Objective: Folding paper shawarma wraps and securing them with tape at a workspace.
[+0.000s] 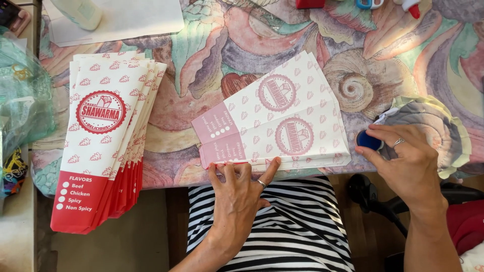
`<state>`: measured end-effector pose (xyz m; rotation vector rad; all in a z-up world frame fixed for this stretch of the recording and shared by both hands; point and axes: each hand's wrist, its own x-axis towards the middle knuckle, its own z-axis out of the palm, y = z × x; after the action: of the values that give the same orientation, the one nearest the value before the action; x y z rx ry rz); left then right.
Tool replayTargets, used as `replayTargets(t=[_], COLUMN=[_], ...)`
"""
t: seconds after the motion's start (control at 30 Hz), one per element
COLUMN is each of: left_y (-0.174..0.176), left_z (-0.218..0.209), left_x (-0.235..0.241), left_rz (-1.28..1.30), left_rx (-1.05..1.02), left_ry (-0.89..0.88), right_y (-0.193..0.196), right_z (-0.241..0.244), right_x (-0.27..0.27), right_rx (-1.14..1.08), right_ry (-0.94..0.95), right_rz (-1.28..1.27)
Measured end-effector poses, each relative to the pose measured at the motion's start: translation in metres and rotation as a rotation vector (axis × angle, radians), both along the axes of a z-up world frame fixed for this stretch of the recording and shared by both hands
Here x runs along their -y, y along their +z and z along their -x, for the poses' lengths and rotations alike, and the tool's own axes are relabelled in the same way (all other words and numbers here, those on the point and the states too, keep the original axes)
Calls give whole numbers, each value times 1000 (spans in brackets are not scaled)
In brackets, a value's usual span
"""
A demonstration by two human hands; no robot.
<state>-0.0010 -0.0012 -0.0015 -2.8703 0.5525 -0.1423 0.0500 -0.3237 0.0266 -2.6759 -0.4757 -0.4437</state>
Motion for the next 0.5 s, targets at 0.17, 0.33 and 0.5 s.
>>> replayTargets(t=[0.17,0.33,0.5], left_y=[-1,-9,-2], left_z=[-2,0,-2], left_x=[-1,-1,-6], left_rz=[14,11,58], left_rx=[8,48,43], left_ry=[12,7,-12], right_y=[18,-16,-11], right_z=[2,4,11], right_x=[-52,-100,-34], right_rx=[30,-58,-66], right_ry=[159,508,295], right_rz=[-138,-228,-220])
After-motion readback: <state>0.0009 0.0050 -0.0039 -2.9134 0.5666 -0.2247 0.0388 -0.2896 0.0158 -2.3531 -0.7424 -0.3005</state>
